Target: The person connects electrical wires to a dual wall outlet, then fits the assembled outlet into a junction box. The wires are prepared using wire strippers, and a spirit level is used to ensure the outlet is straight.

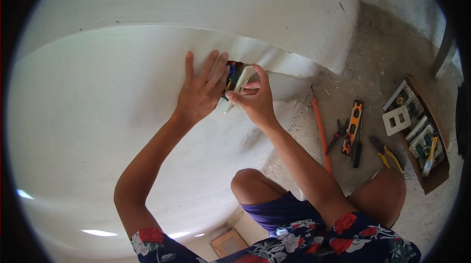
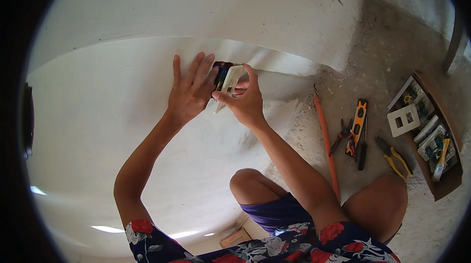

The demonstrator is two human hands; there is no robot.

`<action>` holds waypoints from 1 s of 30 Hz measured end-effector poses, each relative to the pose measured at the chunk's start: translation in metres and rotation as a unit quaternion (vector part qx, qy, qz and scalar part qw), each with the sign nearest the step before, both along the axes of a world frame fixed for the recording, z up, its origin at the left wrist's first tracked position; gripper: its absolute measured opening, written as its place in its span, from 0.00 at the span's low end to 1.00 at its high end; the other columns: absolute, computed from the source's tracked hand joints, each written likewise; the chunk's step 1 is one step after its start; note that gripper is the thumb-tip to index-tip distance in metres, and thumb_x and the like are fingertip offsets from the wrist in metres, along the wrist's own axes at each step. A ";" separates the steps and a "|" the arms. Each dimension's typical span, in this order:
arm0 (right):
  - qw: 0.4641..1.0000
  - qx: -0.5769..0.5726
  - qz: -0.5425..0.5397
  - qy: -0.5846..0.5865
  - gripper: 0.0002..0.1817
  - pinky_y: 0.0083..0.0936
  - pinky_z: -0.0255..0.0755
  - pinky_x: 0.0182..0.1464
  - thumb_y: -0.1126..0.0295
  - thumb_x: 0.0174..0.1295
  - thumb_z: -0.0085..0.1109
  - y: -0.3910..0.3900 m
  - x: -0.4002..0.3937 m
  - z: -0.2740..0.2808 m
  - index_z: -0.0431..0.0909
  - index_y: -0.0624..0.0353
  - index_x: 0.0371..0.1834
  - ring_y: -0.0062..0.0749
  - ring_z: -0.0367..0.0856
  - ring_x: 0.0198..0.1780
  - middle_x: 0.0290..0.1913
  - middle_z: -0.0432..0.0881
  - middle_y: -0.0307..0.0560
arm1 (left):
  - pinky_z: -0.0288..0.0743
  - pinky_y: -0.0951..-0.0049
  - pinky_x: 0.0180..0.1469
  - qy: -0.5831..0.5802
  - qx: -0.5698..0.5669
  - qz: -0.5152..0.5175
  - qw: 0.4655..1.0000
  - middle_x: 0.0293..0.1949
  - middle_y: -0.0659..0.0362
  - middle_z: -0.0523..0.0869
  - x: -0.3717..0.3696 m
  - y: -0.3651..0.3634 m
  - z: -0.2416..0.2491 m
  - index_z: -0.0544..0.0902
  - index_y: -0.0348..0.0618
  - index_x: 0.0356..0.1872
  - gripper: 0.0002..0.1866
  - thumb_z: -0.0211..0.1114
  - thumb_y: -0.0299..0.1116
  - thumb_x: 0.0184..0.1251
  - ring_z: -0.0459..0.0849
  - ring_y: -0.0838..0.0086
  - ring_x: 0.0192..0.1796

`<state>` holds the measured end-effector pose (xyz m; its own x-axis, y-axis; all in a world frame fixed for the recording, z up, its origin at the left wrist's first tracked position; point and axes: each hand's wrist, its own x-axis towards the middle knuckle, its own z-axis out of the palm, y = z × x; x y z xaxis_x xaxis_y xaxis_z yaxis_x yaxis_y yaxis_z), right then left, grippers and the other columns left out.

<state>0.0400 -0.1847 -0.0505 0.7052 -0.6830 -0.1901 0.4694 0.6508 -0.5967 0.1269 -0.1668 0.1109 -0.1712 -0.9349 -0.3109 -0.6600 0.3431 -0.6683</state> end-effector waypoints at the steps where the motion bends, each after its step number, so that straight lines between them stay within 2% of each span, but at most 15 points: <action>1: 1.000 0.002 0.001 0.000 0.61 0.32 0.78 0.54 0.49 0.45 0.83 0.000 0.001 -0.001 0.51 0.64 0.75 0.38 0.80 0.52 0.51 0.77 0.55 | 0.51 0.21 0.69 -0.018 -0.002 0.002 1.000 0.73 0.56 0.65 -0.001 0.000 -0.001 0.83 0.41 0.54 0.18 0.61 0.31 0.63 0.61 0.58 0.76; 8: 1.000 -0.005 -0.010 0.004 0.62 0.32 0.80 0.52 0.49 0.45 0.83 0.002 0.001 0.000 0.50 0.62 0.77 0.37 0.81 0.51 0.51 0.78 0.54 | 0.50 0.20 0.68 -0.121 0.007 0.024 0.992 0.74 0.55 0.62 -0.019 -0.010 -0.007 0.82 0.43 0.56 0.20 0.63 0.33 0.63 0.55 0.56 0.78; 10: 1.000 -0.012 -0.009 0.007 0.63 0.31 0.80 0.52 0.48 0.45 0.82 0.002 0.002 0.000 0.50 0.62 0.77 0.37 0.81 0.51 0.51 0.78 0.54 | 0.51 0.23 0.70 -0.187 0.064 0.041 0.979 0.75 0.58 0.61 -0.023 -0.016 -0.005 0.86 0.47 0.47 0.13 0.64 0.37 0.63 0.52 0.58 0.79; 14: 0.999 -0.030 -0.006 0.016 0.62 0.30 0.81 0.50 0.47 0.47 0.81 -0.001 0.001 0.002 0.51 0.61 0.78 0.37 0.83 0.50 0.51 0.78 0.54 | 0.51 0.27 0.73 -0.194 0.058 0.056 0.978 0.73 0.58 0.65 -0.021 -0.027 0.001 0.86 0.49 0.43 0.11 0.65 0.36 0.61 0.53 0.58 0.79; 16: 0.999 -0.041 0.003 0.013 0.61 0.30 0.80 0.49 0.47 0.47 0.81 -0.003 0.000 0.002 0.51 0.61 0.78 0.37 0.83 0.49 0.51 0.78 0.54 | 0.54 0.37 0.75 -0.067 0.111 0.098 0.987 0.71 0.56 0.68 -0.030 -0.037 0.017 0.86 0.45 0.46 0.13 0.67 0.29 0.57 0.58 0.57 0.77; 17: 0.999 -0.038 0.003 0.008 0.60 0.30 0.80 0.49 0.48 0.47 0.81 -0.004 0.000 0.001 0.52 0.61 0.78 0.37 0.84 0.49 0.51 0.78 0.55 | 0.54 0.37 0.75 -0.070 0.101 0.104 0.987 0.71 0.56 0.68 -0.033 -0.035 0.025 0.86 0.45 0.46 0.13 0.67 0.29 0.57 0.58 0.57 0.77; 19: 1.000 -0.017 -0.002 -0.008 0.58 0.29 0.80 0.47 0.50 0.48 0.81 -0.005 0.004 0.001 0.54 0.61 0.77 0.37 0.84 0.48 0.49 0.77 0.56 | 0.69 0.51 0.70 0.152 -0.011 0.059 0.987 0.65 0.54 0.76 -0.040 -0.025 0.045 0.86 0.44 0.45 0.14 0.68 0.21 0.56 0.71 0.58 0.70; 20: 0.999 -0.031 0.004 -0.018 0.58 0.29 0.80 0.47 0.50 0.48 0.81 -0.006 0.006 -0.001 0.54 0.61 0.77 0.37 0.84 0.48 0.49 0.77 0.56 | 0.69 0.51 0.70 0.144 -0.026 0.063 0.987 0.65 0.54 0.76 -0.048 -0.018 0.055 0.86 0.44 0.45 0.14 0.68 0.21 0.56 0.71 0.58 0.70; 22: 0.999 -0.032 -0.008 -0.012 0.57 0.27 0.80 0.45 0.53 0.49 0.82 -0.007 0.006 -0.002 0.55 0.62 0.76 0.38 0.84 0.47 0.49 0.77 0.55 | 0.80 0.63 0.56 0.226 -0.223 0.087 0.944 0.57 0.54 0.83 -0.072 0.009 0.068 0.86 0.42 0.44 0.16 0.68 0.14 0.54 0.83 0.59 0.57; 23: 0.999 -0.012 -0.004 -0.034 0.53 0.27 0.81 0.45 0.59 0.51 0.81 -0.008 0.004 0.000 0.55 0.62 0.76 0.38 0.83 0.47 0.50 0.75 0.55 | 0.82 0.67 0.46 0.279 -0.298 0.105 0.907 0.49 0.53 0.86 -0.082 0.027 0.065 0.86 0.39 0.43 0.16 0.66 0.10 0.55 0.87 0.60 0.48; 24: 0.999 -0.030 0.002 -0.037 0.53 0.27 0.81 0.45 0.59 0.51 0.81 -0.008 0.003 0.001 0.55 0.62 0.76 0.38 0.83 0.47 0.50 0.75 0.55 | 0.82 0.69 0.43 0.325 -0.370 0.114 0.863 0.43 0.52 0.88 -0.085 0.048 0.053 0.87 0.40 0.42 0.15 0.68 0.14 0.54 0.88 0.60 0.43; 25: 0.999 -0.013 0.004 -0.038 0.52 0.27 0.81 0.46 0.61 0.53 0.80 -0.009 0.003 0.001 0.55 0.62 0.76 0.37 0.83 0.48 0.50 0.75 0.55 | 0.82 0.71 0.42 0.359 -0.415 0.156 0.821 0.39 0.51 0.88 -0.091 0.070 0.038 0.87 0.38 0.41 0.13 0.68 0.13 0.56 0.89 0.63 0.40; 26: 0.999 0.004 0.005 -0.038 0.50 0.27 0.82 0.46 0.63 0.54 0.79 -0.009 0.003 0.002 0.54 0.62 0.76 0.37 0.83 0.48 0.50 0.74 0.54 | 0.80 0.75 0.43 0.408 -0.441 0.224 0.767 0.37 0.51 0.88 -0.098 0.087 0.018 0.87 0.34 0.39 0.09 0.67 0.13 0.58 0.87 0.73 0.37; 28: 0.999 -0.014 0.030 -0.015 0.48 0.28 0.83 0.48 0.66 0.57 0.77 -0.012 -0.005 0.012 0.54 0.62 0.76 0.37 0.83 0.49 0.51 0.73 0.53 | 0.80 0.78 0.37 0.478 -0.481 0.307 0.668 0.34 0.54 0.89 -0.094 0.108 -0.031 0.87 0.33 0.38 0.05 0.71 0.20 0.62 0.86 0.77 0.32; 30: 0.999 0.007 0.030 -0.018 0.47 0.30 0.84 0.48 0.66 0.58 0.76 -0.012 -0.005 0.013 0.53 0.61 0.76 0.37 0.82 0.50 0.52 0.73 0.52 | 0.82 0.78 0.35 0.493 -0.498 0.331 0.632 0.36 0.54 0.90 -0.088 0.110 -0.072 0.87 0.34 0.44 0.11 0.74 0.23 0.59 0.89 0.76 0.34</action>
